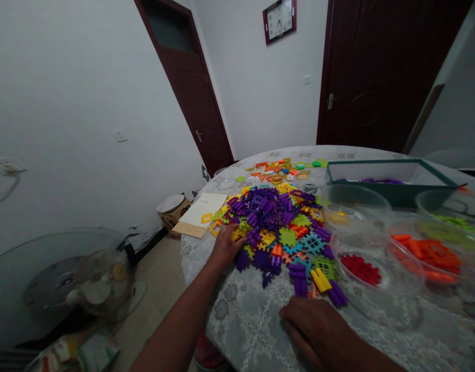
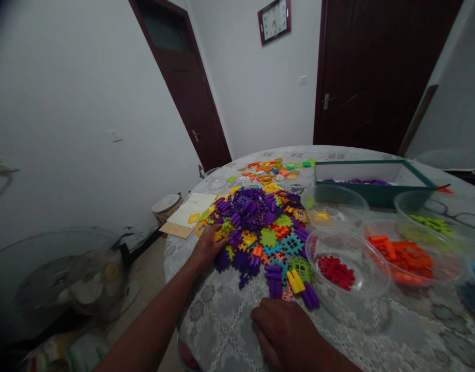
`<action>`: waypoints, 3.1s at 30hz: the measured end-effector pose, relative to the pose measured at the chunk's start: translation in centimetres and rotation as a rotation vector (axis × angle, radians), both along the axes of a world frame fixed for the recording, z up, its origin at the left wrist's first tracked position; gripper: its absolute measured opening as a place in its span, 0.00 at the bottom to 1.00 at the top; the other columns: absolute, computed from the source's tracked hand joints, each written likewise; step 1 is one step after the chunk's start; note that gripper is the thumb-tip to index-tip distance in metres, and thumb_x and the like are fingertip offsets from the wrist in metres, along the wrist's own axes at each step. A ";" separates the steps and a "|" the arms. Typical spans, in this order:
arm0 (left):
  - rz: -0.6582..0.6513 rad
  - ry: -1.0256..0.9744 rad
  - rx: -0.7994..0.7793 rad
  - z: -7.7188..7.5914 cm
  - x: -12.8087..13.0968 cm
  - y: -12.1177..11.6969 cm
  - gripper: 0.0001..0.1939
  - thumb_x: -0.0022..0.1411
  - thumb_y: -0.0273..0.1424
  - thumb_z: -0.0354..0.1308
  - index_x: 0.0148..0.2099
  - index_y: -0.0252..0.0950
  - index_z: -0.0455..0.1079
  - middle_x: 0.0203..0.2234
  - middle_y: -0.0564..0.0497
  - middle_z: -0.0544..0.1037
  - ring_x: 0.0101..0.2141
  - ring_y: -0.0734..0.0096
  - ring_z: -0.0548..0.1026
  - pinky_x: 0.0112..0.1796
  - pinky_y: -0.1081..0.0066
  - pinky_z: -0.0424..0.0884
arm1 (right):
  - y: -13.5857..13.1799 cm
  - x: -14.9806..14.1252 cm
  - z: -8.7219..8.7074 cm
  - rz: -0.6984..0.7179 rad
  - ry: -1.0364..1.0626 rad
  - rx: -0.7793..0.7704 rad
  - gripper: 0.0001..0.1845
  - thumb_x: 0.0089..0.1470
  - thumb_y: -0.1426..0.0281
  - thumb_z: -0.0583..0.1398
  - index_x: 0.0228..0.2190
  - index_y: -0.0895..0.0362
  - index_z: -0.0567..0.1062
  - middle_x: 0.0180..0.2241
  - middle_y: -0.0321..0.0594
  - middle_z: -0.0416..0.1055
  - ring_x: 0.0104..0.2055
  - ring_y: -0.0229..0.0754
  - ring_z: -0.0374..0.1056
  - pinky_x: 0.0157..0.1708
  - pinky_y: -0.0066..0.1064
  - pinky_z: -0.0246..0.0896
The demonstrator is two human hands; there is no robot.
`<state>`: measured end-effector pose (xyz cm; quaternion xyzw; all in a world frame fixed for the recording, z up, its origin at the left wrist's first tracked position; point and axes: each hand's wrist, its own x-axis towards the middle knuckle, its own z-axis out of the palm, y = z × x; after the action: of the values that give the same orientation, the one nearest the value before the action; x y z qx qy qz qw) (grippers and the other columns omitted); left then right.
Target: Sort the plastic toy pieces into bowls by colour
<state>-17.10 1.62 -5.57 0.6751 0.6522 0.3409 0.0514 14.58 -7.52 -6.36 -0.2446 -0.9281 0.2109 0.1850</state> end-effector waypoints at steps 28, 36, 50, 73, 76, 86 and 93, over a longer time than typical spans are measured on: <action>-0.139 -0.003 0.094 1.0 2.2 -1.8 0.17 0.61 0.24 0.58 0.51 0.43 0.71 0.47 0.47 0.72 0.51 0.59 0.73 0.54 0.57 0.71 | 0.1 0.1 -0.1 -0.004 -0.065 -0.015 0.09 0.61 0.75 0.53 0.35 0.55 0.72 0.35 0.41 0.75 0.36 0.43 0.71 0.35 0.33 0.55; -0.121 -0.020 0.166 0.8 2.0 -1.6 0.15 0.63 0.24 0.59 0.51 0.42 0.70 0.46 0.47 0.71 0.50 0.60 0.72 0.53 0.58 0.71 | 0.1 0.1 -0.3 -0.011 -0.054 -0.031 0.08 0.60 0.76 0.54 0.35 0.55 0.72 0.35 0.40 0.75 0.36 0.42 0.71 0.35 0.32 0.54; -0.162 -0.041 0.229 0.7 1.9 -1.7 0.17 0.60 0.21 0.60 0.50 0.41 0.72 0.45 0.47 0.71 0.49 0.60 0.72 0.52 0.58 0.71 | 0.1 0.0 0.2 -0.006 -0.056 -0.030 0.09 0.62 0.75 0.52 0.35 0.55 0.72 0.35 0.41 0.75 0.35 0.42 0.71 0.34 0.32 0.54; 0.106 -0.238 0.195 0.7 1.1 -0.8 0.13 0.60 0.35 0.65 0.48 0.39 0.75 0.43 0.48 0.77 0.47 0.60 0.75 0.52 0.61 0.69 | 0.1 0.2 0.1 -0.012 -0.067 -0.013 0.09 0.63 0.75 0.52 0.35 0.55 0.72 0.34 0.41 0.75 0.34 0.41 0.70 0.33 0.32 0.54; 0.091 -0.265 0.177 1.0 1.4 -0.7 0.13 0.59 0.34 0.66 0.47 0.39 0.76 0.44 0.47 0.78 0.48 0.59 0.75 0.54 0.60 0.68 | 0.1 0.1 0.1 -0.008 -0.062 -0.001 0.10 0.63 0.75 0.52 0.36 0.55 0.72 0.34 0.41 0.75 0.34 0.41 0.71 0.34 0.32 0.55; 0.130 -0.962 0.044 4.1 2.7 -0.8 0.26 0.53 0.39 0.70 0.52 0.37 0.71 0.39 0.50 0.80 0.36 0.65 0.78 0.37 0.65 0.76 | 0.3 0.1 -0.6 -0.028 -0.031 0.067 0.09 0.63 0.75 0.53 0.34 0.54 0.72 0.33 0.40 0.76 0.33 0.39 0.72 0.32 0.28 0.59; -0.218 -1.587 -0.043 7.6 9.5 0.1 0.30 0.46 0.30 0.77 0.49 0.39 0.67 0.35 0.56 0.74 0.28 0.79 0.72 0.25 0.80 0.68 | 0.6 1.9 3.0 -0.078 0.329 0.283 0.17 0.61 0.78 0.55 0.49 0.51 0.72 0.38 0.43 0.80 0.38 0.44 0.77 0.38 0.31 0.70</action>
<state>-7.60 1.68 2.01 0.2902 0.3578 0.6998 0.5459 16.47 -6.94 -3.31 -0.2144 -0.8956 0.1082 0.3745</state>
